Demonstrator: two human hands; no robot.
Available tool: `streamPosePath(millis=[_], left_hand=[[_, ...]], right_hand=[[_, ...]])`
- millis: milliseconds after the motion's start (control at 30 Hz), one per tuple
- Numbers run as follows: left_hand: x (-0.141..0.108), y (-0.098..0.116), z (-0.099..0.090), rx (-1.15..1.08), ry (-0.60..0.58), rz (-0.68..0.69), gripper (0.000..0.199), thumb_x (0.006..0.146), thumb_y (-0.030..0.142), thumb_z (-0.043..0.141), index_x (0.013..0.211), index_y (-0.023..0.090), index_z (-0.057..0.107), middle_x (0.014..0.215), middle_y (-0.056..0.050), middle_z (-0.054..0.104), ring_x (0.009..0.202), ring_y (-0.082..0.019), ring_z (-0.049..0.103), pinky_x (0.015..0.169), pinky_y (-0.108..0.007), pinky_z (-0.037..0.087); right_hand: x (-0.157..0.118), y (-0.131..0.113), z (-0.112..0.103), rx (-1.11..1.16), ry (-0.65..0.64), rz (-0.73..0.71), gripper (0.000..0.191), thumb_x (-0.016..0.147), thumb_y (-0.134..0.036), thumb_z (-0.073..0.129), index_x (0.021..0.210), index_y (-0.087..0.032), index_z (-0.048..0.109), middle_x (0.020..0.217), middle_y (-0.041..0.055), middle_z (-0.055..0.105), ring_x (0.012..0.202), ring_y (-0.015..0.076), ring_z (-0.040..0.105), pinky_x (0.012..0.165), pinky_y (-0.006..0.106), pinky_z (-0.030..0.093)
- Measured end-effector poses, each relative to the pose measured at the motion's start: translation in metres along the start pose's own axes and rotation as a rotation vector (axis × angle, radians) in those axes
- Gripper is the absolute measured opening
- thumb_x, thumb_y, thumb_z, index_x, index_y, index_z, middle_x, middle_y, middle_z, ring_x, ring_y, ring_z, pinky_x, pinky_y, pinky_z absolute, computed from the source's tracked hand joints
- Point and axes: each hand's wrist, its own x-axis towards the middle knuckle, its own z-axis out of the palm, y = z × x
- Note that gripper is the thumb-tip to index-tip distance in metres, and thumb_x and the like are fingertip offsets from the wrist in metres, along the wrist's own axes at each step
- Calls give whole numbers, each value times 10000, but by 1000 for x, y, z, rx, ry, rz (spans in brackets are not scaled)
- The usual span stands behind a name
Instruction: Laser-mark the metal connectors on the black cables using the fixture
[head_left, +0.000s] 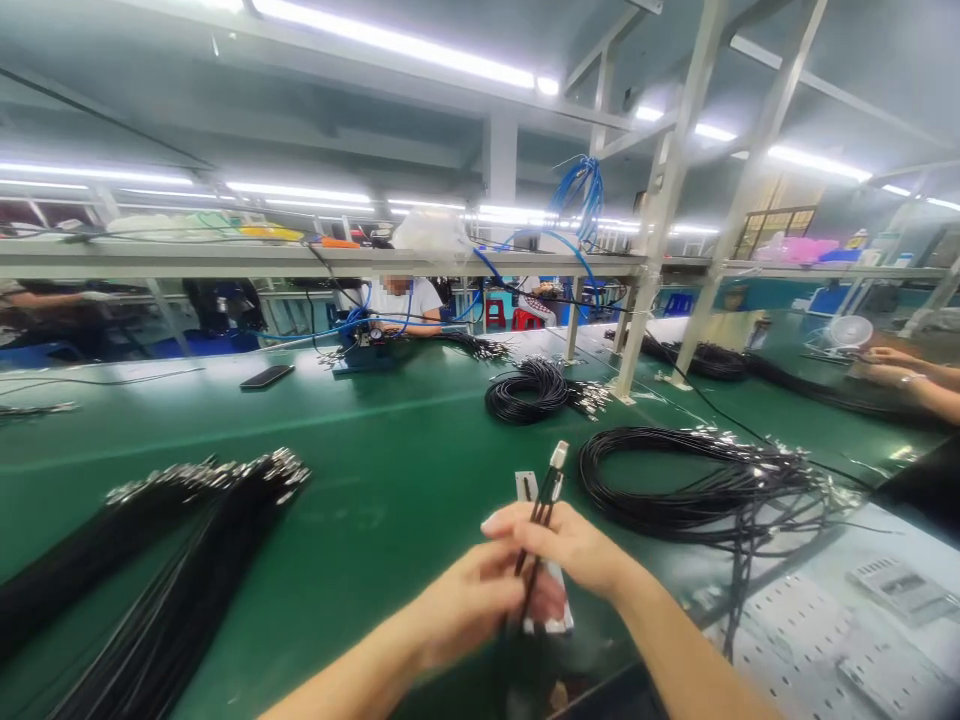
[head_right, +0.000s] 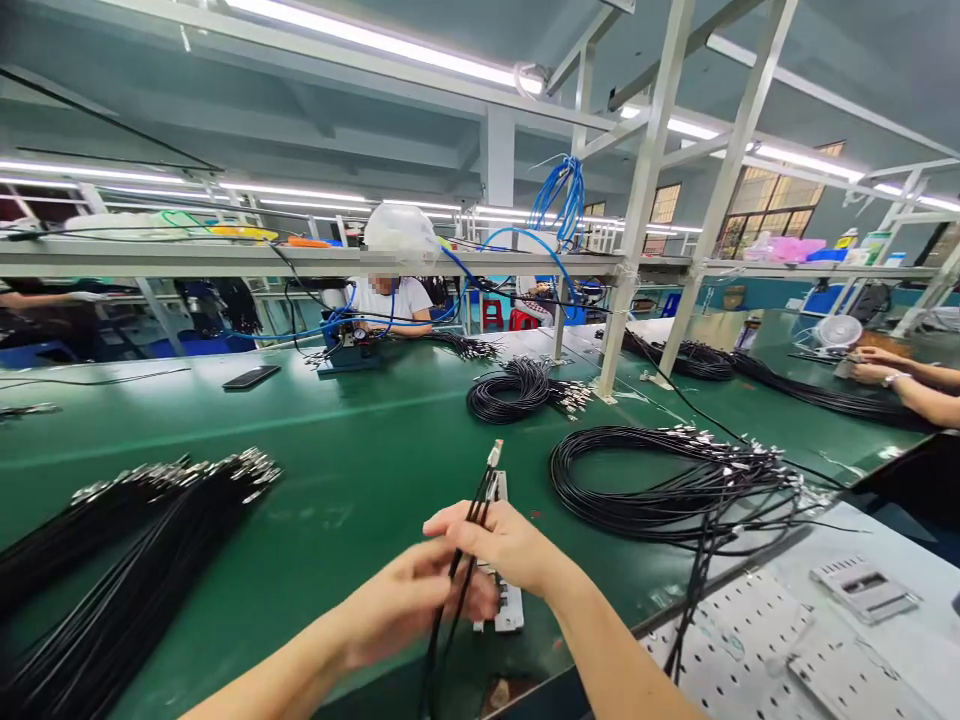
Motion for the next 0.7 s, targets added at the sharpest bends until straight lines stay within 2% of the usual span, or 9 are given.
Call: streamPosePath(millis=[33, 100, 167, 267, 367, 433, 567, 633, 700], left_hand=[[8, 5, 2, -88, 32, 31, 357, 710, 429, 681, 881, 123, 614, 660, -46, 620, 556, -119, 572, 585, -236, 458], [21, 9, 5, -165, 79, 40, 316, 746, 430, 648, 780, 127, 564, 439, 57, 434, 314, -29, 316, 365, -156, 278], [29, 8, 5, -176, 127, 8, 304, 749, 413, 651, 765, 135, 530, 397, 104, 312, 294, -5, 148, 321, -147, 114], [30, 3, 5, -134, 163, -43, 327, 749, 435, 641, 758, 132, 519, 401, 99, 320, 297, -9, 148, 321, -166, 73], [27, 5, 6, -123, 199, -31, 334, 748, 446, 634, 753, 134, 513, 412, 91, 341, 305, -13, 183, 331, -173, 99], [25, 11, 6, -135, 251, 12, 338, 741, 450, 637, 751, 140, 504, 431, 88, 351, 320, -14, 206, 343, -171, 125], [22, 22, 3, -90, 217, -39, 353, 751, 480, 611, 773, 147, 498, 462, 71, 385, 335, -29, 252, 343, -179, 136], [22, 23, 3, -76, 162, -94, 356, 770, 493, 588, 770, 153, 484, 466, 72, 365, 344, -29, 240, 345, -177, 111], [22, 22, 4, -105, 142, -105, 364, 776, 502, 582, 750, 162, 456, 460, 93, 291, 349, -18, 168, 350, -171, 70]], right_hand=[[2, 1, 1, 28, 2, 18, 377, 770, -451, 609, 1031, -182, 651, 981, 79, 671, 928, 217, 616, 852, 399, 455], [7, -4, -3, 170, 109, -32, 428, 770, -459, 604, 1119, -211, 603, 1065, 86, 647, 961, 214, 604, 880, 413, 445], [14, -21, -14, 266, 265, -168, 440, 794, -472, 568, 1174, -251, 560, 1191, 80, 589, 1044, 209, 566, 945, 423, 399], [27, -51, -30, 83, 348, -265, 414, 812, -481, 542, 1171, -278, 566, 1251, 46, 553, 1140, 209, 502, 1012, 433, 325], [38, -65, -34, -233, 201, -127, 393, 789, -494, 564, 1066, -229, 647, 1145, 58, 624, 1125, 226, 514, 1040, 447, 283], [42, -62, -29, -316, 110, -58, 408, 781, -508, 561, 1054, -219, 655, 1141, 60, 626, 1132, 234, 510, 1050, 459, 268], [42, -47, -19, -353, -7, -111, 407, 812, -494, 520, 1123, -249, 613, 1302, 23, 510, 1251, 210, 391, 1088, 433, 211], [42, -43, -16, -360, -85, -133, 395, 836, -495, 479, 1094, -239, 632, 1275, 33, 534, 1230, 207, 416, 1081, 427, 228], [41, -40, -12, -303, -80, -147, 381, 838, -488, 483, 1086, -241, 634, 1225, 47, 569, 1188, 207, 457, 1060, 424, 267]])
